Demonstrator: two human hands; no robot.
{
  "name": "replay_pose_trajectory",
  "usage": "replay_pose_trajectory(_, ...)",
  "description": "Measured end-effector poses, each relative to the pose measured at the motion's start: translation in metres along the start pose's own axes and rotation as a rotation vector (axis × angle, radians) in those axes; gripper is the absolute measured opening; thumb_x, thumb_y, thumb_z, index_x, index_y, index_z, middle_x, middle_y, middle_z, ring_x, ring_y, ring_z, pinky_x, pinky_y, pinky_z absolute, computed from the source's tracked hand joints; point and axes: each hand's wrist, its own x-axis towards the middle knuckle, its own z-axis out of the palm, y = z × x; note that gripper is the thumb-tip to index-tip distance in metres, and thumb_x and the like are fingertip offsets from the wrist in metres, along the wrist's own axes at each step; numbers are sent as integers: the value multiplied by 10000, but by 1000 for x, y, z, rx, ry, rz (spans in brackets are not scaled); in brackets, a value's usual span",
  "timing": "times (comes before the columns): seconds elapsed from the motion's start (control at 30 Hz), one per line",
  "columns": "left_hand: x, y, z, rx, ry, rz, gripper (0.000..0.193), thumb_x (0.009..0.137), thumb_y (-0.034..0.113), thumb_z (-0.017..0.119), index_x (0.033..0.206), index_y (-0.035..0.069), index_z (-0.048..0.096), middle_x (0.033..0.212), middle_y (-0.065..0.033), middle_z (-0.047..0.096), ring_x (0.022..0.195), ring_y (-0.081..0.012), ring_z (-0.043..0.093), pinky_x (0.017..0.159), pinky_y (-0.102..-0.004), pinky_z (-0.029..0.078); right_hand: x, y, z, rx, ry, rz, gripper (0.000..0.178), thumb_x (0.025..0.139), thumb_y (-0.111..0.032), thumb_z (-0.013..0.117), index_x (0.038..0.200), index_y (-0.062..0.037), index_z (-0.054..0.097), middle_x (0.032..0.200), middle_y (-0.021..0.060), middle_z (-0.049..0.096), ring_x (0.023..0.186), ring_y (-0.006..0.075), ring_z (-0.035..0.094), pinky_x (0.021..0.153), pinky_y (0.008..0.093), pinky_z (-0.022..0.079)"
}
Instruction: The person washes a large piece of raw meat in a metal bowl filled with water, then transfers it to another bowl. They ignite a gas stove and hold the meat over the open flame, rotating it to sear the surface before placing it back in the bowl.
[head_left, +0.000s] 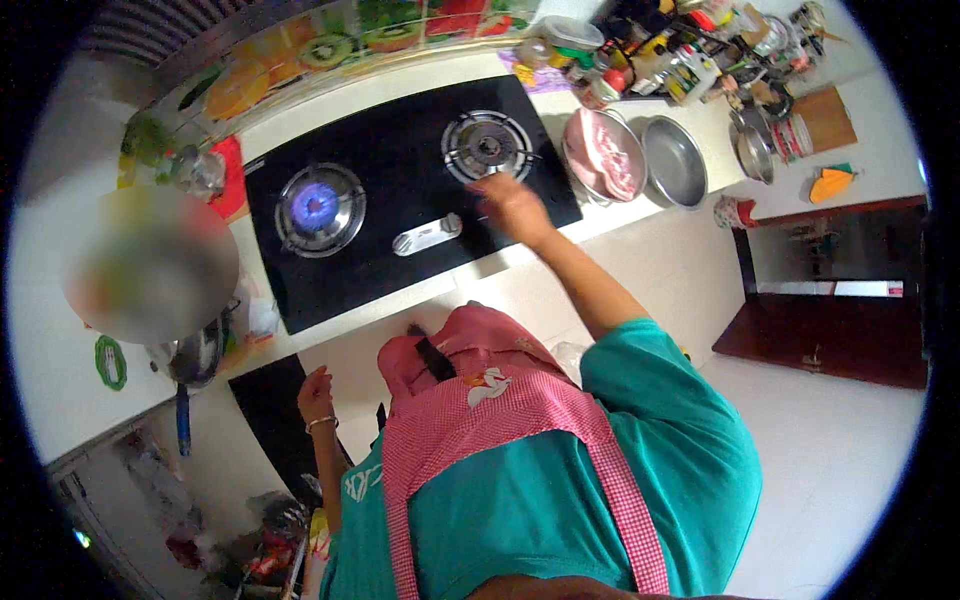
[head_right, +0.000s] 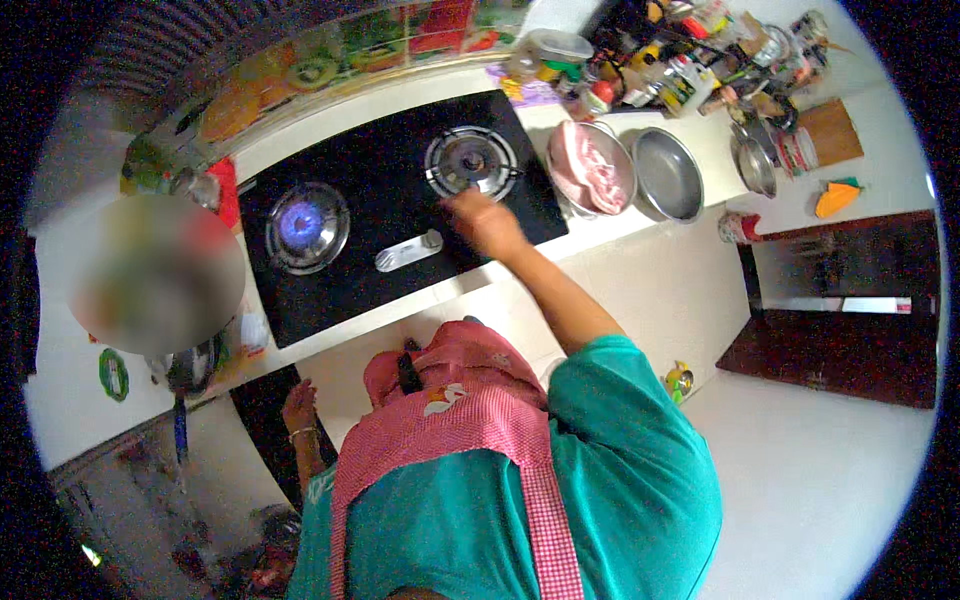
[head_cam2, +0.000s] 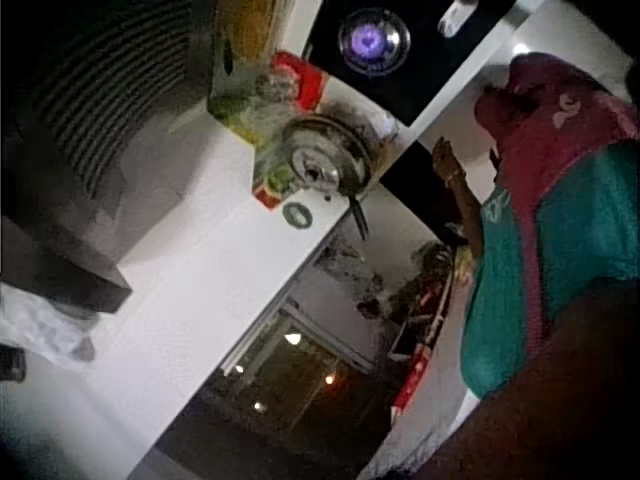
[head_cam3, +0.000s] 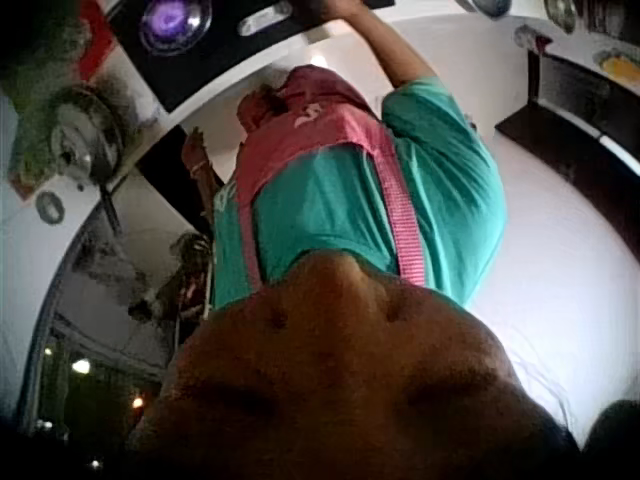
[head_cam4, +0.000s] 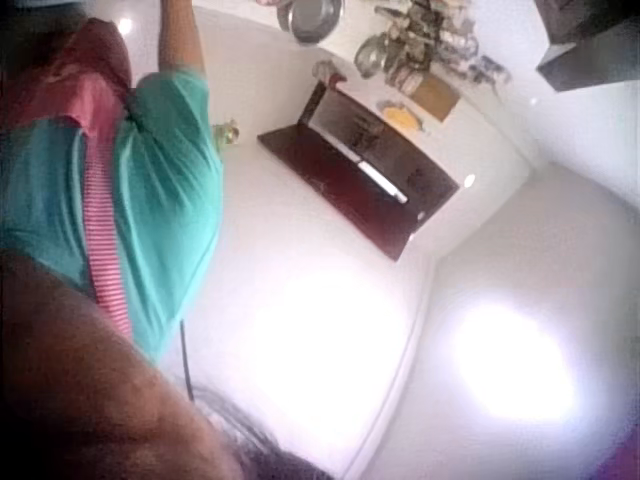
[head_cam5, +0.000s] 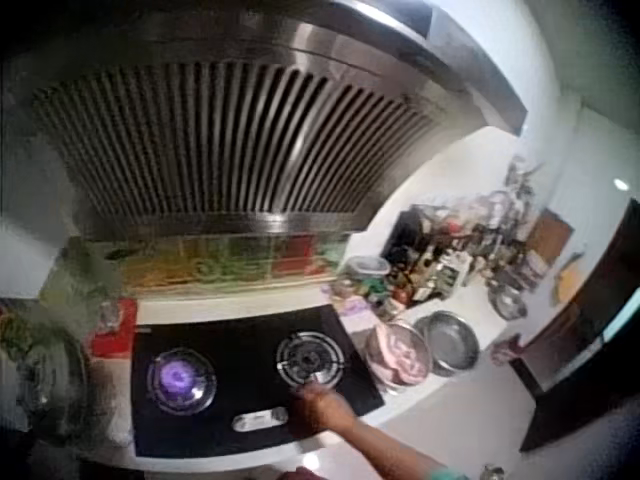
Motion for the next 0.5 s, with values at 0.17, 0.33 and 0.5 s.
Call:
replay_pose_trajectory(0.17, 33, 64, 76, 4, -174, 325, 225, 849, 139, 650, 1054, 55, 684, 934, -42, 689, 794, -119, 624, 730, -255, 496, -56, 139, -95, -413, 230, 413, 687, 621, -113, 765, 1252, -90, 493, 1162, 166, 538, 1089, 359, 489, 947, 431, 407)
replay_pose_trajectory(0.33, 31, 171, 177, -7, -305, 483, 213, 867, 106, 627, 1066, 46, 674, 961, -50, 689, 820, -111, 632, 756, -236, 486, -71, 199, -94, -563, -162, 478, 674, 621, -249, 779, 1205, -62, 498, 1129, 120, 561, 1097, 308, 498, 929, 427, 413)
replay_pose_trajectory(0.5, 24, 244, 277, -74, -473, 492, 207, 891, 77, 608, 1086, 29, 658, 1005, -47, 677, 885, -109, 628, 780, -233, 479, -65, 238, -111, -177, -21, 453, 403, 668, -222, 743, 1004, -66, 583, 889, 164, 627, 874, 350, 611, 783, 438, 475)
